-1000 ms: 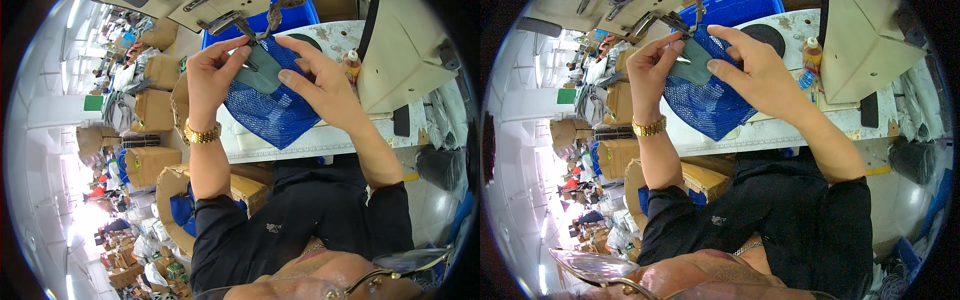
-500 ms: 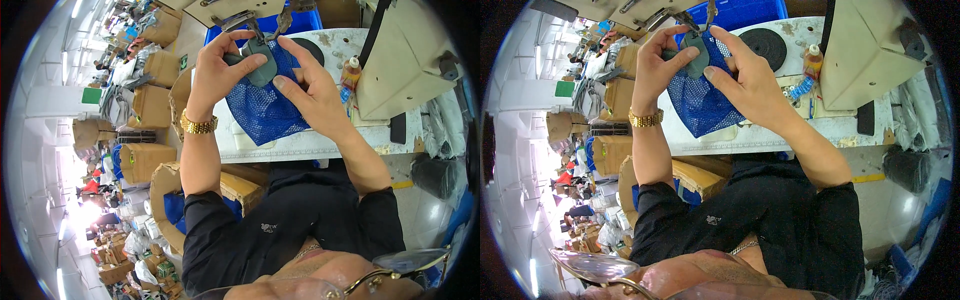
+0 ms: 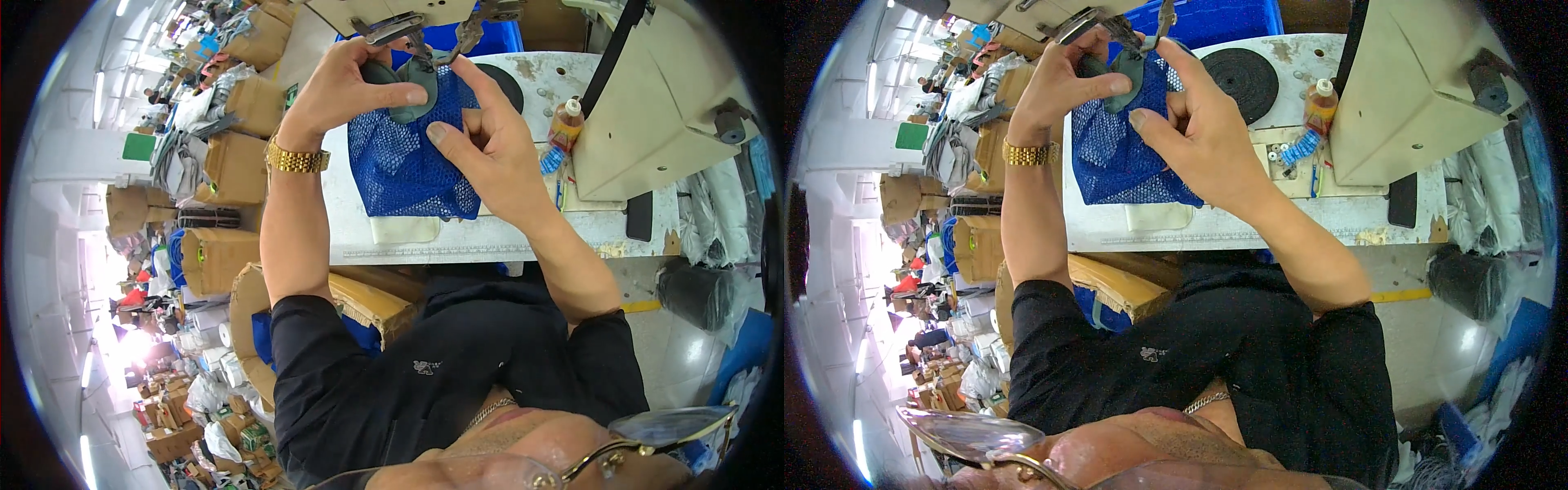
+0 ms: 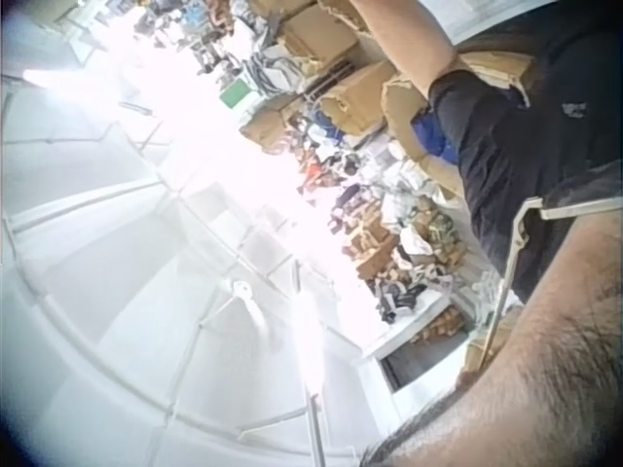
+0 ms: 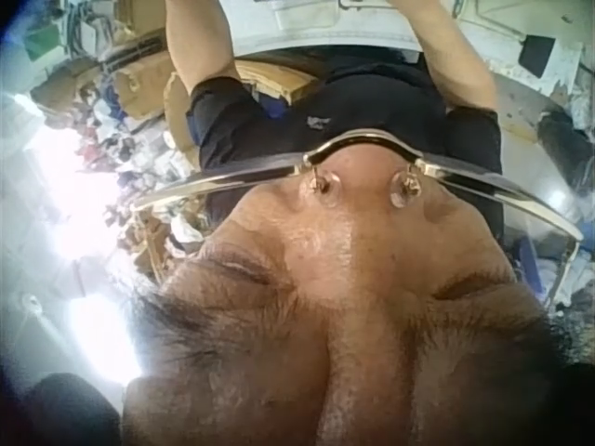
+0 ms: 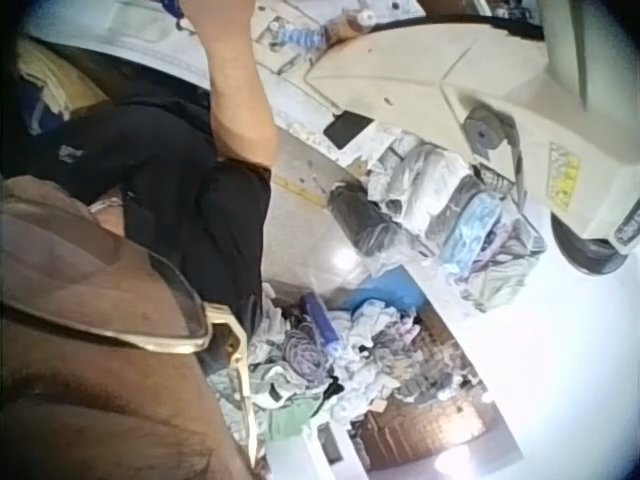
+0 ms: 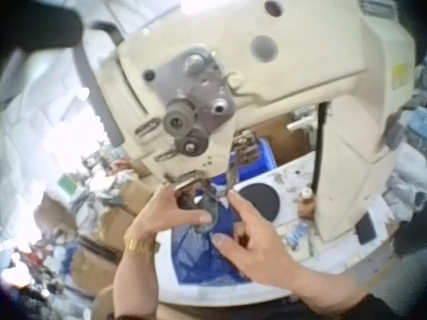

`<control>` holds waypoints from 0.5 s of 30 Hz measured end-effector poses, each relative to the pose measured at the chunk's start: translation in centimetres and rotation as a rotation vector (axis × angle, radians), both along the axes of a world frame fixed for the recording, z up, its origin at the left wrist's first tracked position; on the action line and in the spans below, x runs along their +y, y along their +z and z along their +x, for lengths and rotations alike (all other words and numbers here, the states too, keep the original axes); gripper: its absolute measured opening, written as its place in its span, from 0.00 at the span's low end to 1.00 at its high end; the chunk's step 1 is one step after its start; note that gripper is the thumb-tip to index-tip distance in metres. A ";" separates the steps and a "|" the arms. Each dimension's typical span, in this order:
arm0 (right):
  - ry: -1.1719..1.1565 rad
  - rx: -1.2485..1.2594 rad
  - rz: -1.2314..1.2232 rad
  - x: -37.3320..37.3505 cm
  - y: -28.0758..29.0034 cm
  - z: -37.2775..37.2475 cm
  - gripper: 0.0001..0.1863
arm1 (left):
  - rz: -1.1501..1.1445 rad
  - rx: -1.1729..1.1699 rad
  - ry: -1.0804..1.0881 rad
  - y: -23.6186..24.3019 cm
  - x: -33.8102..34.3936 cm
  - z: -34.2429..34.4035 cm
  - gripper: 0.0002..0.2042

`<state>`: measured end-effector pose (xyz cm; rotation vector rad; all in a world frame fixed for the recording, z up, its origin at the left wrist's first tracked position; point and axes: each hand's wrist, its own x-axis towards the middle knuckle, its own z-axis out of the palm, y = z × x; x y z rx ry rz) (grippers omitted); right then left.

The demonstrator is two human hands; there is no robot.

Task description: Sewing mesh fabric and components together to assemble a cap using an industrial sewing machine.

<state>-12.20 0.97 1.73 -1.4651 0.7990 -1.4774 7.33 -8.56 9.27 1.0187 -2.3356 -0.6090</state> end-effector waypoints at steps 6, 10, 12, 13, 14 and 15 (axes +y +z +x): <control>0.001 -0.018 -0.004 -0.9 -0.4 0.1 0.35 | 0.039 0.064 -0.039 0.2 -0.5 -0.4 0.28; 0.014 -0.016 -0.008 -1.2 -0.3 -0.1 0.34 | 0.093 0.094 -0.021 0.5 0.0 -0.8 0.29; 0.018 -0.005 -0.010 -1.3 -0.3 -0.2 0.33 | 0.125 0.138 -0.034 0.7 0.2 -0.8 0.29; 0.011 0.011 -0.027 -1.4 -0.4 -0.3 0.33 | 0.125 0.045 -0.006 0.9 0.2 -0.5 0.29; 0.005 0.026 -0.043 -1.4 -0.4 -0.3 0.33 | 0.125 -0.048 0.022 0.9 0.2 -0.3 0.29; 0.004 0.026 -0.043 -1.5 -0.4 -0.3 0.33 | 0.126 -0.048 0.021 0.9 0.2 -0.3 0.29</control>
